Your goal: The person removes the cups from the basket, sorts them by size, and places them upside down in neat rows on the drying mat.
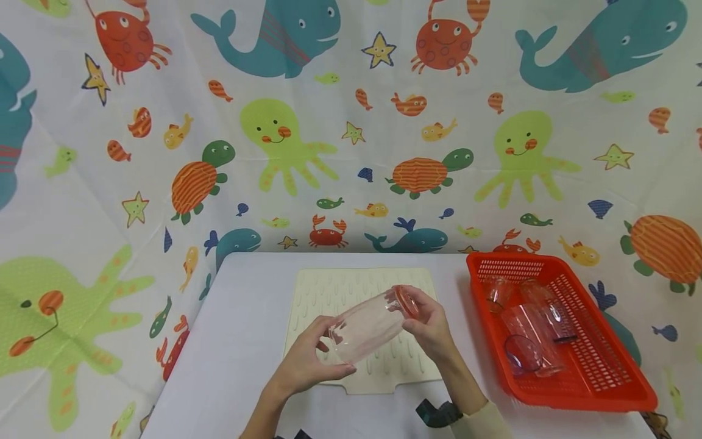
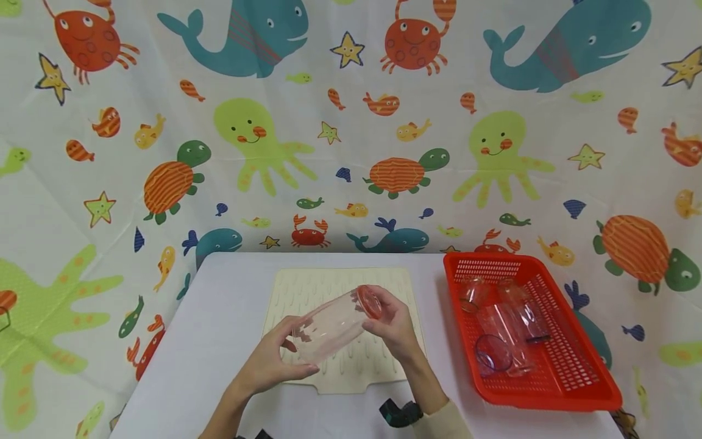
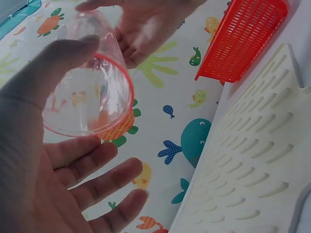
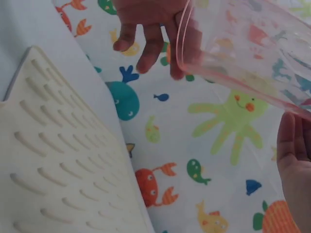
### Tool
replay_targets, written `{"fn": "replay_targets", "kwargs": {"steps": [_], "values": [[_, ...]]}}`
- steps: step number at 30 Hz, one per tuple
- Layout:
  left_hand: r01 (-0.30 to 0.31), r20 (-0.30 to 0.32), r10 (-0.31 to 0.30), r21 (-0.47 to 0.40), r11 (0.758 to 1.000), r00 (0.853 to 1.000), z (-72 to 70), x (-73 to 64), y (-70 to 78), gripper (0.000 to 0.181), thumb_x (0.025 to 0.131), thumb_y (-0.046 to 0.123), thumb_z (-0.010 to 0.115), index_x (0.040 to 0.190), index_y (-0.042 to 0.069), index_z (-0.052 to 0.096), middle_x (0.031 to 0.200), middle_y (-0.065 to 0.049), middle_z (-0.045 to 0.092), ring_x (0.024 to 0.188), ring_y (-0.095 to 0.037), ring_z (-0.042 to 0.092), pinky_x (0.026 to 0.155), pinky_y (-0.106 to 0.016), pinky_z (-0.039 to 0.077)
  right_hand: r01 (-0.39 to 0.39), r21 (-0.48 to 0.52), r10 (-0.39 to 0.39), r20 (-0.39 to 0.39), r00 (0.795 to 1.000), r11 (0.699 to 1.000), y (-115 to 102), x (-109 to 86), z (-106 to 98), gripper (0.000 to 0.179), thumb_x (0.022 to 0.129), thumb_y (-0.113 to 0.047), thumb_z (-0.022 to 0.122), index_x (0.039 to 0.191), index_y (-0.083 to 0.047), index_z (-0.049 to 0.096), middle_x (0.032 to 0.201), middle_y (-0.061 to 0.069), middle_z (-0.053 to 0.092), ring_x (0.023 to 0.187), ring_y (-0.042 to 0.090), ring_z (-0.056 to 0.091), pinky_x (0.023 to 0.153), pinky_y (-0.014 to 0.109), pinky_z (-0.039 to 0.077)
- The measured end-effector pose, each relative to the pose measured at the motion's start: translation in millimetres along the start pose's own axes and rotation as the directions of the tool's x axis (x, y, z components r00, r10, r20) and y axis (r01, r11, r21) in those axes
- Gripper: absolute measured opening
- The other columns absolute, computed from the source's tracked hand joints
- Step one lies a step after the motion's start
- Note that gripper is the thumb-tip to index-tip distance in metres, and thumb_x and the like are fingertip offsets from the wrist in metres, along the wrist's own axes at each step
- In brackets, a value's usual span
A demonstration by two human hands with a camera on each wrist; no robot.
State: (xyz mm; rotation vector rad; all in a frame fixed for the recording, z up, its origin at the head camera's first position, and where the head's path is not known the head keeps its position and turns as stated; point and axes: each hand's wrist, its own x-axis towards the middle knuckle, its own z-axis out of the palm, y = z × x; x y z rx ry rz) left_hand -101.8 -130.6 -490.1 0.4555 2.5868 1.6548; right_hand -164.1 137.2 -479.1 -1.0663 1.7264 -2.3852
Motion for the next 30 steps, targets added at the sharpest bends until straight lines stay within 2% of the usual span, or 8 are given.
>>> {"fn": "replay_targets", "kwargs": {"steps": [4, 8, 11, 14, 17, 21, 26, 30], "values": [[0.048, 0.020, -0.048, -0.004, 0.999, 0.999, 3.7, -2.2, -5.7, 0.076, 0.072, 0.043, 0.090, 0.137, 0.030, 0.052, 0.129, 0.006, 0.060, 0.108, -0.021, 0.061, 0.080, -0.024, 0.057, -0.004, -0.093, 0.002, -0.022, 1.000, 0.996, -1, 8.8, 4, 0.050, 0.091, -0.010, 0.071, 0.136, 0.002, 0.053, 0.127, -0.004, 0.067, 0.111, 0.012, 0.066, 0.099, 0.029, 0.058], [0.073, -0.010, -0.073, 0.059, 0.996, 0.997, 4.5, -7.6, -13.0, 0.073, 0.074, 0.042, 0.089, 0.136, 0.024, 0.055, 0.132, 0.004, 0.060, 0.108, -0.023, 0.064, 0.081, -0.026, 0.058, -0.037, -0.172, 0.032, -0.032, 0.999, 0.984, -1, 18.4, 7, 0.053, 0.086, -0.002, 0.072, 0.133, 0.008, 0.051, 0.126, -0.006, 0.066, 0.116, 0.011, 0.062, 0.099, 0.028, 0.059], [0.111, -0.075, -0.099, 0.173, 0.979, 0.992, 5.8, -14.8, -23.0, 0.070, 0.075, 0.043, 0.087, 0.134, 0.019, 0.058, 0.130, 0.004, 0.062, 0.109, -0.019, 0.064, 0.085, -0.032, 0.060, -0.061, -0.228, 0.057, -0.026, 0.998, 0.972, 2, 26.1, 10, 0.054, 0.084, -0.001, 0.074, 0.133, 0.007, 0.053, 0.125, -0.001, 0.066, 0.117, 0.011, 0.061, 0.099, 0.027, 0.058], [0.156, -0.160, -0.113, 0.290, 0.944, 0.981, 7.3, -23.5, -35.6, 0.069, 0.075, 0.044, 0.086, 0.132, 0.014, 0.061, 0.127, 0.002, 0.064, 0.111, -0.018, 0.065, 0.091, -0.040, 0.060, -0.064, -0.293, 0.062, -0.015, 0.998, 0.954, 7, 34.0, 12, 0.054, 0.083, -0.002, 0.077, 0.132, 0.002, 0.056, 0.126, 0.009, 0.065, 0.119, 0.013, 0.060, 0.103, 0.025, 0.056], [0.185, -0.240, -0.098, 0.371, 0.910, 0.966, 8.7, -32.5, -48.7, 0.066, 0.075, 0.041, 0.087, 0.127, 0.010, 0.064, 0.126, -0.002, 0.065, 0.114, -0.022, 0.066, 0.095, -0.045, 0.059, -0.069, -0.353, 0.069, -0.012, 0.998, 0.933, 13, 41.9, 14, 0.055, 0.082, -0.003, 0.079, 0.132, -0.002, 0.057, 0.126, 0.017, 0.064, 0.119, 0.017, 0.060, 0.105, 0.025, 0.054], [0.237, -0.308, -0.105, 0.432, 0.870, 0.946, 10.7, -44.4, -66.3, 0.064, 0.075, 0.038, 0.087, 0.125, 0.005, 0.064, 0.128, -0.009, 0.064, 0.118, -0.030, 0.065, 0.099, -0.048, 0.058, -0.122, -0.433, 0.121, -0.029, 0.992, 0.893, 20, 50.9, 16, 0.057, 0.081, -0.009, 0.082, 0.133, -0.010, 0.058, 0.128, 0.013, 0.064, 0.121, 0.023, 0.060, 0.109, 0.036, 0.054], [0.339, -0.338, -0.195, 0.445, 0.829, 0.921, 13.7, -57.1, -87.5, 0.071, 0.078, 0.040, 0.085, 0.132, 0.000, 0.060, 0.138, -0.016, 0.057, 0.129, -0.039, 0.057, 0.108, -0.052, 0.051, -0.211, -0.522, 0.204, -0.072, 0.976, 0.826, 29, 59.6, 18, 0.061, 0.079, -0.020, 0.085, 0.133, -0.020, 0.057, 0.131, 0.004, 0.064, 0.126, 0.025, 0.058, 0.113, 0.057, 0.047], [0.405, -0.355, -0.261, 0.435, 0.804, 0.898, 17.0, -64.8, -101.5, 0.084, 0.080, 0.045, 0.082, 0.141, -0.004, 0.051, 0.150, -0.020, 0.047, 0.142, -0.043, 0.043, 0.118, -0.057, 0.039, -0.264, -0.589, 0.253, -0.102, 0.962, 0.764, 37, 66.7, 19, 0.063, 0.078, -0.030, 0.086, 0.134, -0.026, 0.057, 0.131, -0.002, 0.064, 0.126, 0.023, 0.058, 0.108, 0.058, 0.051]]}}
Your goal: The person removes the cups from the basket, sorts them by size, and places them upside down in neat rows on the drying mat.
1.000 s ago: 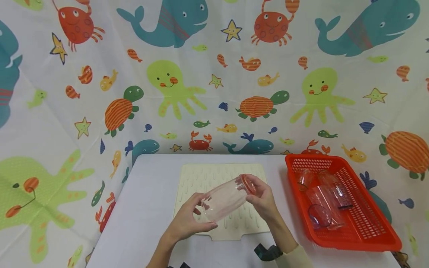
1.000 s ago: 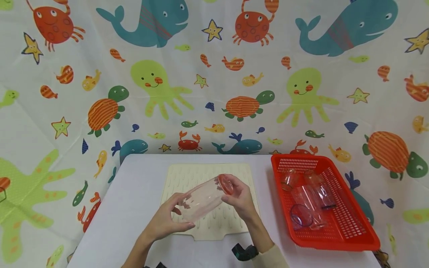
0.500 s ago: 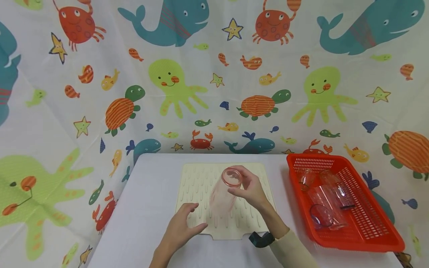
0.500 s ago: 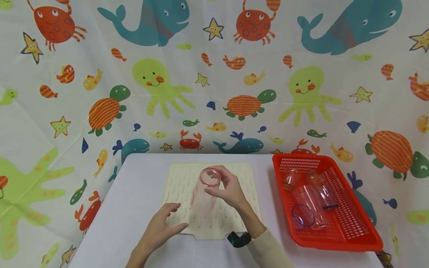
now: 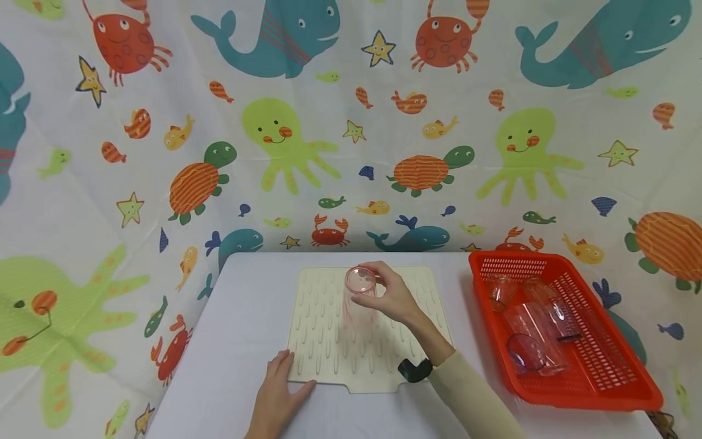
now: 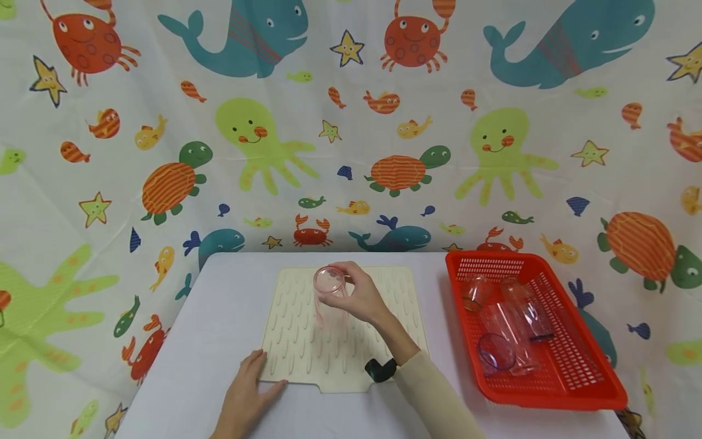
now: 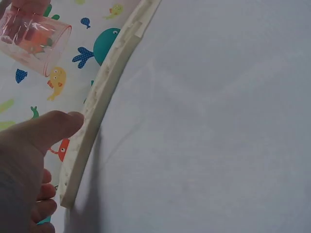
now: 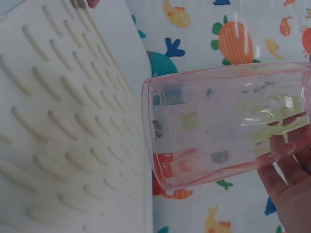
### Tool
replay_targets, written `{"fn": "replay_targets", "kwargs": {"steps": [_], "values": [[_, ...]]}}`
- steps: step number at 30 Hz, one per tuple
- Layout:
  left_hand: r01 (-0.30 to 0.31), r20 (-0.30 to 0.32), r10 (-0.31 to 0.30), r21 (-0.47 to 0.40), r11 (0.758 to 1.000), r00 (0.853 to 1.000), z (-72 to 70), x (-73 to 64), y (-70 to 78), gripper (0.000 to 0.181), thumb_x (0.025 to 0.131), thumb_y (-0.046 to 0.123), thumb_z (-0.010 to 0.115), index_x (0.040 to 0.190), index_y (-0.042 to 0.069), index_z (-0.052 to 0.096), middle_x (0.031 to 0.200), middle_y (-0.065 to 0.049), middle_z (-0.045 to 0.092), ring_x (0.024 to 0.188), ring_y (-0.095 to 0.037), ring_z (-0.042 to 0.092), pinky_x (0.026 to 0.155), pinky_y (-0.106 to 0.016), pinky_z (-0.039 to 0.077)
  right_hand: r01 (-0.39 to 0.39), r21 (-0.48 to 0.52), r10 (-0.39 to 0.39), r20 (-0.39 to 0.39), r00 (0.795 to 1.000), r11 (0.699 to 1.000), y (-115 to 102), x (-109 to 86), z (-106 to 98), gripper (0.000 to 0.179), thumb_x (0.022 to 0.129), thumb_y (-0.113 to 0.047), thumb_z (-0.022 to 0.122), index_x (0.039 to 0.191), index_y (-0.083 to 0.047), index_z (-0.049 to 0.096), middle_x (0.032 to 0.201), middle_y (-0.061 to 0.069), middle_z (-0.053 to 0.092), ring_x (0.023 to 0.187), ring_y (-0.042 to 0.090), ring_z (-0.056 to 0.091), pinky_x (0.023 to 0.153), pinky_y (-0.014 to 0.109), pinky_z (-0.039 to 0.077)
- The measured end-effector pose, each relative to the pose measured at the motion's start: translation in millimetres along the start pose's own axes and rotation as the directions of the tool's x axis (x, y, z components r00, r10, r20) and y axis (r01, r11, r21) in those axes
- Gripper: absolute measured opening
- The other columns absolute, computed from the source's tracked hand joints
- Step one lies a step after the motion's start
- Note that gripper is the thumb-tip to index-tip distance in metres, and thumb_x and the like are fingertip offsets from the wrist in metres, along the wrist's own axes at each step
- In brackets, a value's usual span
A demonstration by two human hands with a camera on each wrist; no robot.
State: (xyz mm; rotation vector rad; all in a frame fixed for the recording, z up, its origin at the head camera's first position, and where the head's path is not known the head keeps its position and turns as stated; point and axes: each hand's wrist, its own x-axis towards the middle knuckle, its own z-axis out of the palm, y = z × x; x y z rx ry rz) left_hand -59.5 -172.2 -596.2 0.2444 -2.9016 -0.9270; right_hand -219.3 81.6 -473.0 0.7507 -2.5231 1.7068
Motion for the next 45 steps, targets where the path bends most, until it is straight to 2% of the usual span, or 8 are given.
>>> {"fn": "replay_targets", "kwargs": {"steps": [4, 7, 16, 23, 28, 32, 39, 45], "values": [[0.058, 0.015, -0.058, 0.014, 0.998, 0.998, 5.7, -0.9, -8.7, 0.100, 0.080, 0.054, 0.079, 0.148, -0.007, 0.040, 0.157, -0.025, 0.036, 0.147, -0.049, 0.029, 0.121, -0.062, 0.030, -0.047, -0.052, 0.046, -0.019, 0.999, 0.998, 8, 10.7, 6, 0.066, 0.077, -0.036, 0.086, 0.135, -0.025, 0.058, 0.132, -0.003, 0.064, 0.124, 0.023, 0.059, 0.102, 0.055, 0.055], [0.069, 0.006, -0.069, 0.016, 0.998, 0.998, 8.0, -0.6, -12.3, 0.104, 0.079, 0.058, 0.078, 0.147, -0.010, 0.040, 0.157, -0.028, 0.036, 0.147, -0.052, 0.028, 0.119, -0.065, 0.030, -0.073, -0.062, 0.071, -0.028, 0.997, 0.995, 15, 19.0, 11, 0.067, 0.077, -0.037, 0.086, 0.136, -0.023, 0.058, 0.134, -0.002, 0.064, 0.123, 0.023, 0.059, 0.101, 0.054, 0.056], [0.056, -0.017, -0.056, -0.017, 0.998, 0.998, 10.9, -1.9, -18.0, 0.103, 0.077, 0.058, 0.079, 0.145, -0.011, 0.043, 0.155, -0.028, 0.039, 0.149, -0.047, 0.028, 0.124, -0.062, 0.022, -0.108, 0.003, 0.108, -0.012, 0.994, 0.994, 25, 47.1, 30, 0.069, 0.079, -0.039, 0.085, 0.139, -0.021, 0.055, 0.138, 0.003, 0.062, 0.130, 0.027, 0.057, 0.109, 0.053, 0.052], [0.037, -0.088, -0.039, -0.031, 0.999, 0.995, 14.0, -2.2, -20.8, 0.101, 0.075, 0.056, 0.082, 0.143, -0.010, 0.046, 0.153, -0.026, 0.043, 0.146, -0.046, 0.033, 0.123, -0.061, 0.026, -0.113, -0.018, 0.113, -0.001, 0.994, 0.993, 30, 71.3, 44, 0.072, 0.081, -0.043, 0.083, 0.143, -0.023, 0.052, 0.141, 0.002, 0.059, 0.132, 0.024, 0.056, 0.109, 0.046, 0.054], [0.043, -0.075, -0.046, -0.040, 0.998, 0.996, 16.1, -1.3, -21.7, 0.103, 0.074, 0.058, 0.081, 0.144, -0.009, 0.045, 0.155, -0.025, 0.042, 0.148, -0.044, 0.031, 0.124, -0.059, 0.024, -0.155, 0.005, 0.155, -0.031, 0.987, 0.988, 33, 84.7, 47, 0.074, 0.081, -0.042, 0.083, 0.144, -0.020, 0.051, 0.142, 0.005, 0.059, 0.133, 0.027, 0.054, 0.110, 0.050, 0.052], [0.038, -0.083, -0.039, -0.016, 0.999, 0.996, 17.2, -0.9, -22.6, 0.102, 0.074, 0.059, 0.081, 0.143, -0.009, 0.047, 0.153, -0.025, 0.043, 0.147, -0.044, 0.033, 0.124, -0.059, 0.025, -0.185, 0.021, 0.185, -0.022, 0.982, 0.983, 38, 91.6, 54, 0.075, 0.081, -0.043, 0.083, 0.144, -0.019, 0.050, 0.144, 0.005, 0.057, 0.136, 0.028, 0.052, 0.112, 0.051, 0.050], [0.017, -0.123, -0.018, -0.015, 1.000, 0.992, 17.9, -0.7, -23.1, 0.100, 0.073, 0.056, 0.083, 0.140, -0.009, 0.049, 0.150, -0.025, 0.047, 0.146, -0.044, 0.036, 0.123, -0.058, 0.028, -0.152, -0.006, 0.152, -0.009, 0.988, 0.988, 44, 100.8, 69, 0.069, 0.082, -0.043, 0.083, 0.140, -0.020, 0.052, 0.140, 0.004, 0.059, 0.135, 0.027, 0.054, 0.111, 0.047, 0.052], [0.027, -0.119, -0.029, -0.019, 0.999, 0.992, 17.2, 0.3, -23.9, 0.099, 0.073, 0.057, 0.083, 0.141, -0.008, 0.050, 0.151, -0.024, 0.047, 0.145, -0.044, 0.037, 0.122, -0.058, 0.029, -0.155, -0.002, 0.155, -0.002, 0.988, 0.988, 41, 106.5, 77, 0.069, 0.082, -0.043, 0.083, 0.139, -0.019, 0.052, 0.140, 0.005, 0.059, 0.134, 0.029, 0.054, 0.110, 0.049, 0.052]]}}
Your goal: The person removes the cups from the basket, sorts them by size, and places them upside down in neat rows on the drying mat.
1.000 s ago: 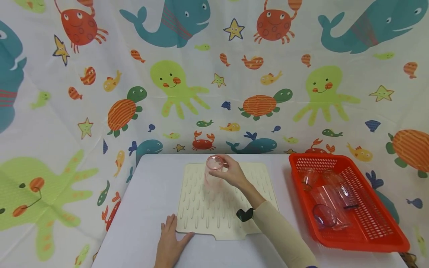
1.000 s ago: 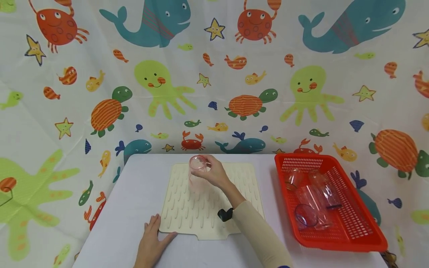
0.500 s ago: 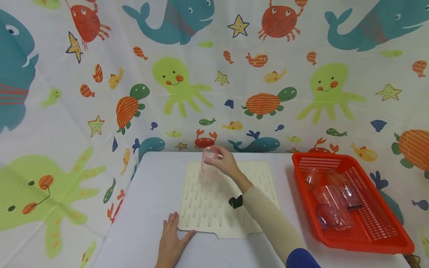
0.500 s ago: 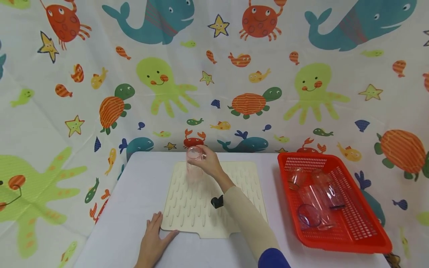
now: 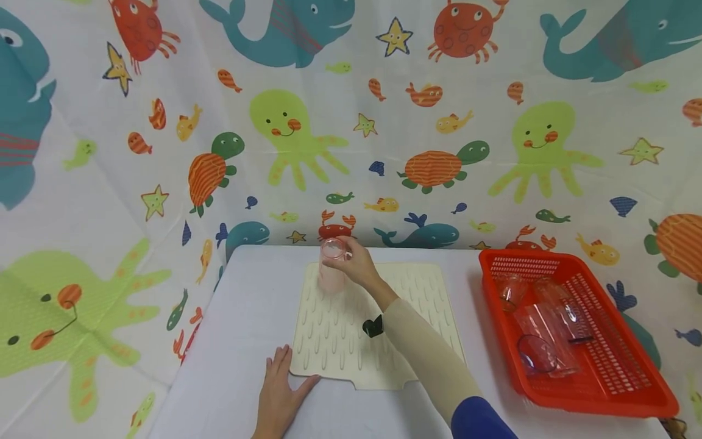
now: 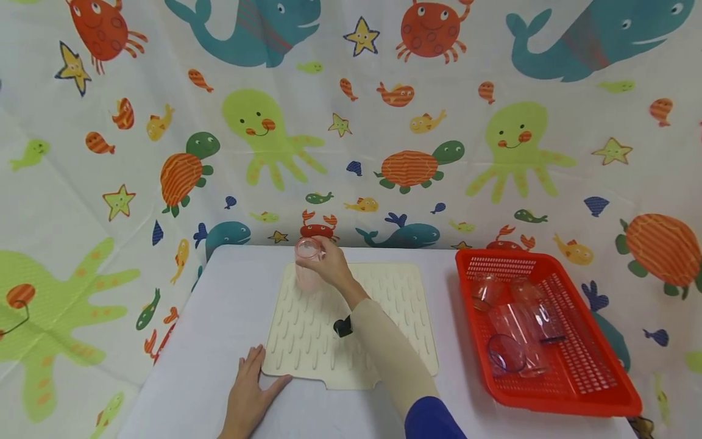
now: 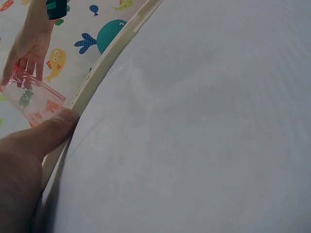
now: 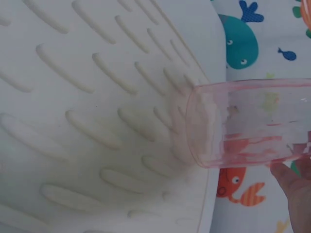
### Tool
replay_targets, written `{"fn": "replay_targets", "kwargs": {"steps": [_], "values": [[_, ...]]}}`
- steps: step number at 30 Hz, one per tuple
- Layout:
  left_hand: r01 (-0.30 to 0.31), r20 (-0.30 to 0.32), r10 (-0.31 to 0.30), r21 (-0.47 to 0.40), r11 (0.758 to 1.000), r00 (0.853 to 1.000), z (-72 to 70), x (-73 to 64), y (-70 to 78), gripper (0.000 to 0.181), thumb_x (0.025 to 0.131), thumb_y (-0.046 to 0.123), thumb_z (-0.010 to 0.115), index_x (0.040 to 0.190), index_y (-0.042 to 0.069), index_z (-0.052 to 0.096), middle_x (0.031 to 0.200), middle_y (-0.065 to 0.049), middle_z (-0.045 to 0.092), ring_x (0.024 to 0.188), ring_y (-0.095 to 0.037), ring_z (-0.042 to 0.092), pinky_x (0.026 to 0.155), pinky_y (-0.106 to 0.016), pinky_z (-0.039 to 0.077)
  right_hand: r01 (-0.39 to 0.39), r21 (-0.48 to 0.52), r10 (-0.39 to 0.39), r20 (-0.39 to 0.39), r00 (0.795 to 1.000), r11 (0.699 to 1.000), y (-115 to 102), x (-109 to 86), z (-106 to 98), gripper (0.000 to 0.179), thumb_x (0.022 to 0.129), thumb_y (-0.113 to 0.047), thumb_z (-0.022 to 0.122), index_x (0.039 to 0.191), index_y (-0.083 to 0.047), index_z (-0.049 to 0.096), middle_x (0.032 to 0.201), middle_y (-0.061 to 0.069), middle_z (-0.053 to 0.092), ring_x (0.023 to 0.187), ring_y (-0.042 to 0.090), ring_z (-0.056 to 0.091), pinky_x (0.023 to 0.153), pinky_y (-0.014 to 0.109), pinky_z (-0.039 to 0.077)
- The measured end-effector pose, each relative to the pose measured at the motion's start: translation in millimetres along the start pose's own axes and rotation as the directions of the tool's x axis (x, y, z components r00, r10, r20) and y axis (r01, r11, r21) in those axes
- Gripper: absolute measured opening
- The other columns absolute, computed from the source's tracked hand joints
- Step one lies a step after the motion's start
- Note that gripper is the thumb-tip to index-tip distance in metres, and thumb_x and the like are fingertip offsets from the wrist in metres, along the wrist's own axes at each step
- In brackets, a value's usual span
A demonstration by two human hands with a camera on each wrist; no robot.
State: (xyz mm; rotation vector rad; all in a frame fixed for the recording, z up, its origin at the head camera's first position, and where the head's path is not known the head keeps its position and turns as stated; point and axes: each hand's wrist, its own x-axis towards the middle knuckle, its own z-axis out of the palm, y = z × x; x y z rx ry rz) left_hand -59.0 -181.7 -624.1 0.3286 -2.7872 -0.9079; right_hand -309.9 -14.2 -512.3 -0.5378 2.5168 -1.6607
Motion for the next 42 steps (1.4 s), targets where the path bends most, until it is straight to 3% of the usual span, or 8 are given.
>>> {"fn": "replay_targets", "kwargs": {"steps": [12, 21, 26, 33, 42], "values": [[-0.035, -0.058, 0.035, 0.005, 0.999, 0.998, 4.5, 1.9, -5.2, 0.098, 0.071, 0.056, 0.084, 0.139, -0.007, 0.052, 0.148, -0.022, 0.051, 0.142, -0.043, 0.042, 0.119, -0.057, 0.033, -0.035, 0.027, 0.034, 0.015, 0.999, 0.999, 5, 3.1, 15, 0.067, 0.082, -0.044, 0.082, 0.138, -0.022, 0.052, 0.141, 0.002, 0.059, 0.135, 0.026, 0.053, 0.110, 0.049, 0.052], [-0.024, -0.015, 0.024, -0.010, 1.000, 1.000, 1.6, 2.4, -4.2, 0.098, 0.074, 0.055, 0.083, 0.141, -0.007, 0.050, 0.151, -0.023, 0.048, 0.146, -0.041, 0.038, 0.125, -0.055, 0.027, -0.040, 0.018, 0.040, 0.010, 0.999, 0.999, 8, 4.1, 18, 0.071, 0.082, -0.042, 0.082, 0.141, -0.019, 0.050, 0.141, 0.005, 0.059, 0.132, 0.027, 0.055, 0.108, 0.050, 0.053], [-0.046, -0.038, 0.046, -0.002, 0.999, 0.998, 2.6, 2.8, -5.0, 0.096, 0.073, 0.054, 0.084, 0.140, -0.008, 0.051, 0.149, -0.024, 0.050, 0.145, -0.041, 0.040, 0.124, -0.055, 0.029, -0.069, -0.014, 0.070, 0.026, 0.997, 0.997, 6, 5.2, 20, 0.075, 0.083, -0.042, 0.081, 0.145, -0.020, 0.047, 0.142, 0.006, 0.059, 0.130, 0.026, 0.055, 0.109, 0.051, 0.052], [-0.051, -0.048, 0.050, -0.005, 0.999, 0.998, 1.2, 1.2, -2.7, 0.096, 0.073, 0.051, 0.085, 0.139, -0.009, 0.052, 0.148, -0.024, 0.051, 0.144, -0.042, 0.041, 0.123, -0.055, 0.030, -0.125, -0.049, 0.128, 0.053, 0.990, 0.991, 6, 1.6, 20, 0.085, 0.081, -0.042, 0.083, 0.151, -0.022, 0.038, 0.151, 0.007, 0.051, 0.142, 0.030, 0.047, 0.115, 0.057, 0.045], [-0.036, -0.030, 0.035, -0.005, 0.999, 0.999, 0.5, 1.6, -2.8, 0.097, 0.073, 0.054, 0.085, 0.140, -0.008, 0.051, 0.149, -0.023, 0.050, 0.145, -0.042, 0.039, 0.124, -0.055, 0.029, -0.088, -0.127, 0.091, 0.024, 0.996, 0.988, -3, -2.0, 17, 0.098, 0.081, -0.043, 0.083, 0.157, -0.013, 0.029, 0.160, 0.010, 0.039, 0.148, 0.030, 0.038, 0.120, 0.055, 0.039]]}}
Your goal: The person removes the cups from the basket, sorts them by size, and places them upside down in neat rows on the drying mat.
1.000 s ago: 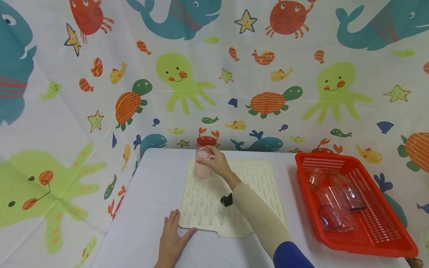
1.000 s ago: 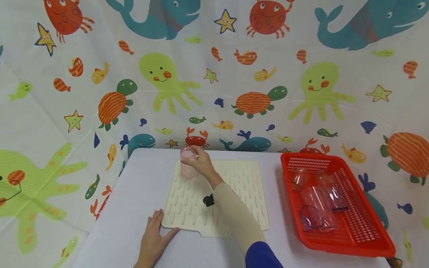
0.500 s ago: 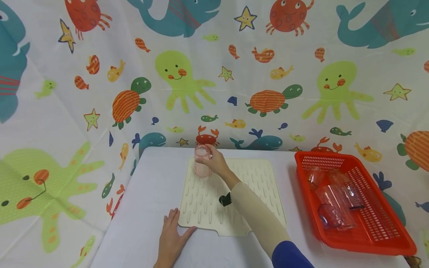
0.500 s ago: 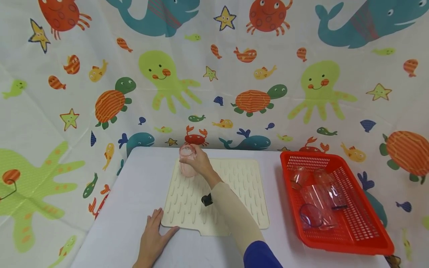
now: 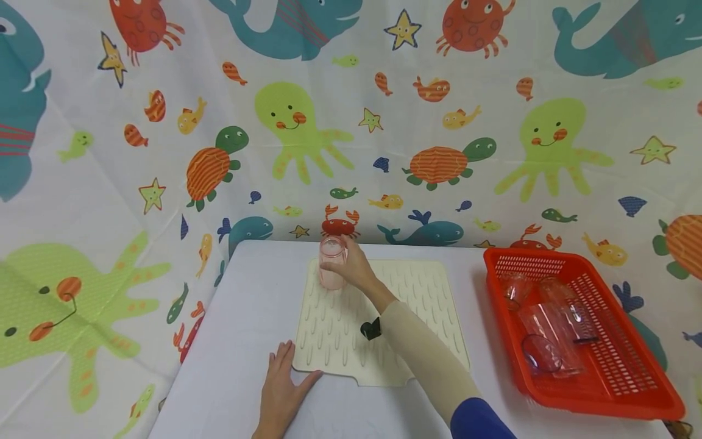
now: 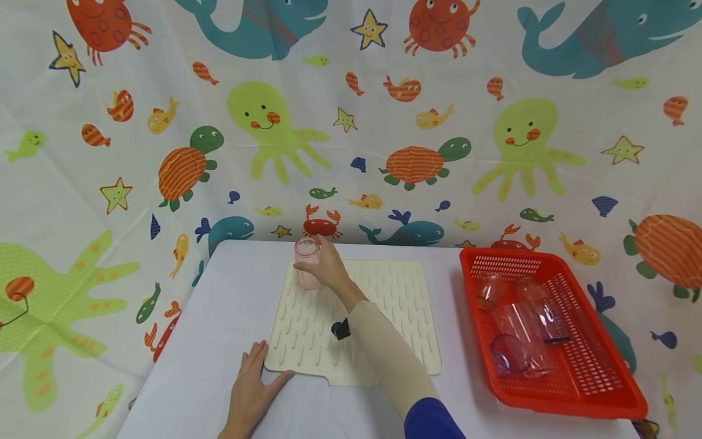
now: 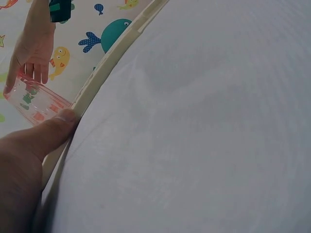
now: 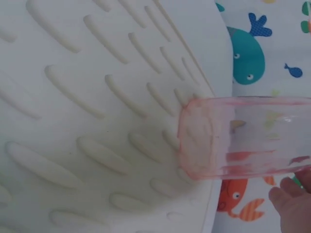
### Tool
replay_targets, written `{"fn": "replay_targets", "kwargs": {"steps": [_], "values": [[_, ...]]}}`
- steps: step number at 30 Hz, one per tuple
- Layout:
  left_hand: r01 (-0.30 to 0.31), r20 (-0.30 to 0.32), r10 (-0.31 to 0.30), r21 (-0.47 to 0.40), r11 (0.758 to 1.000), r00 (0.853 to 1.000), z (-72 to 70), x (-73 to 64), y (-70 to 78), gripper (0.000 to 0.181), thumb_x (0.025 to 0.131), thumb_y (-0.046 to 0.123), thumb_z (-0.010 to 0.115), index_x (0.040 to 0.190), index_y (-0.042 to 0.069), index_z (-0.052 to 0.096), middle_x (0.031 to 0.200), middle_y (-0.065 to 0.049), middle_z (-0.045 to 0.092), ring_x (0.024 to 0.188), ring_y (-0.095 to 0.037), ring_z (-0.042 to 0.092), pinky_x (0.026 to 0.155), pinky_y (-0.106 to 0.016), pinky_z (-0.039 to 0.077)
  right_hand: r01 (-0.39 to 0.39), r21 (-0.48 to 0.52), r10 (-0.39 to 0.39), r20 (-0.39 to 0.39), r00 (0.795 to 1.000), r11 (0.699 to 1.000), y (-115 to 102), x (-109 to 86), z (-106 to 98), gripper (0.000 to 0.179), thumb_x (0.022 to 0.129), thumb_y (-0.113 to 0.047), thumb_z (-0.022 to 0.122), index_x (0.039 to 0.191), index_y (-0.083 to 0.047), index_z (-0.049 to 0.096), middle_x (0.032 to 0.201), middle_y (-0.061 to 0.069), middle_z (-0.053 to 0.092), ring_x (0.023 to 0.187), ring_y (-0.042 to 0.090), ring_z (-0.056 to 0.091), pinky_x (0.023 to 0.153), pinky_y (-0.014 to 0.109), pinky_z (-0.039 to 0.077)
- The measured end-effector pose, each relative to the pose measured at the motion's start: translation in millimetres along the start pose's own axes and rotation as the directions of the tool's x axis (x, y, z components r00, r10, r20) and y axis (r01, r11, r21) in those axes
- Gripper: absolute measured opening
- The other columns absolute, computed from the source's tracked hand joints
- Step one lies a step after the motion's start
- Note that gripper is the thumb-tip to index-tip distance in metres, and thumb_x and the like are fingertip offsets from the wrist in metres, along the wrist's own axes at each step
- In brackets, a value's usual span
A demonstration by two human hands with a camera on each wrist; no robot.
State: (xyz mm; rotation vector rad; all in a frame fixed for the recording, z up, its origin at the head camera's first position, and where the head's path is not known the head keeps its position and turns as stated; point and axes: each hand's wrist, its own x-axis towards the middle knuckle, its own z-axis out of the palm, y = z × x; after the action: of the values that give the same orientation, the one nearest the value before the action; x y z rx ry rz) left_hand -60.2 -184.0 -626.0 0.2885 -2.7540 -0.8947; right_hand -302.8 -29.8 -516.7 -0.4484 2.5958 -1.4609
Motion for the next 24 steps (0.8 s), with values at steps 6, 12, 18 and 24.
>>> {"fn": "replay_targets", "kwargs": {"steps": [6, 12, 18, 24], "values": [[-0.023, -0.039, 0.024, 0.016, 1.000, 0.999, 3.4, -1.3, -1.8, 0.096, 0.071, 0.052, 0.086, 0.138, -0.008, 0.053, 0.147, -0.023, 0.052, 0.143, -0.041, 0.042, 0.123, -0.054, 0.030, 0.080, -0.051, -0.081, -0.033, 0.996, 0.996, -10, -3.2, -12, 0.097, 0.082, -0.046, 0.081, 0.157, -0.010, 0.030, 0.155, 0.011, 0.042, 0.145, 0.030, 0.041, 0.119, 0.053, 0.042], [-0.033, -0.061, 0.035, 0.022, 0.999, 0.998, 4.1, -2.0, -1.8, 0.096, 0.069, 0.053, 0.087, 0.137, -0.007, 0.054, 0.145, -0.023, 0.054, 0.141, -0.042, 0.045, 0.122, -0.054, 0.031, 0.100, -0.069, -0.102, -0.041, 0.994, 0.993, -22, -10.8, -25, 0.094, 0.083, -0.050, 0.078, 0.157, -0.014, 0.031, 0.155, 0.009, 0.043, 0.144, 0.030, 0.042, 0.117, 0.055, 0.044], [0.005, -0.005, -0.005, 0.020, 1.000, 1.000, 1.4, -1.0, -1.1, 0.099, 0.071, 0.054, 0.085, 0.141, -0.006, 0.050, 0.150, -0.021, 0.049, 0.146, -0.040, 0.039, 0.125, -0.053, 0.028, 0.137, -0.087, -0.142, -0.046, 0.989, 0.987, -33, -19.0, -37, 0.091, 0.085, -0.052, 0.075, 0.156, -0.016, 0.032, 0.156, 0.007, 0.042, 0.144, 0.027, 0.041, 0.117, 0.054, 0.043], [0.025, 0.022, -0.025, 0.018, 1.000, 0.999, 0.1, -1.9, 0.9, 0.100, 0.072, 0.054, 0.085, 0.143, -0.006, 0.048, 0.152, -0.021, 0.048, 0.148, -0.038, 0.036, 0.126, -0.052, 0.026, 0.186, -0.093, -0.192, -0.058, 0.980, 0.978, -38, -27.3, -49, 0.085, 0.087, -0.052, 0.073, 0.156, -0.020, 0.034, 0.157, 0.005, 0.041, 0.144, 0.029, 0.041, 0.116, 0.057, 0.043]]}}
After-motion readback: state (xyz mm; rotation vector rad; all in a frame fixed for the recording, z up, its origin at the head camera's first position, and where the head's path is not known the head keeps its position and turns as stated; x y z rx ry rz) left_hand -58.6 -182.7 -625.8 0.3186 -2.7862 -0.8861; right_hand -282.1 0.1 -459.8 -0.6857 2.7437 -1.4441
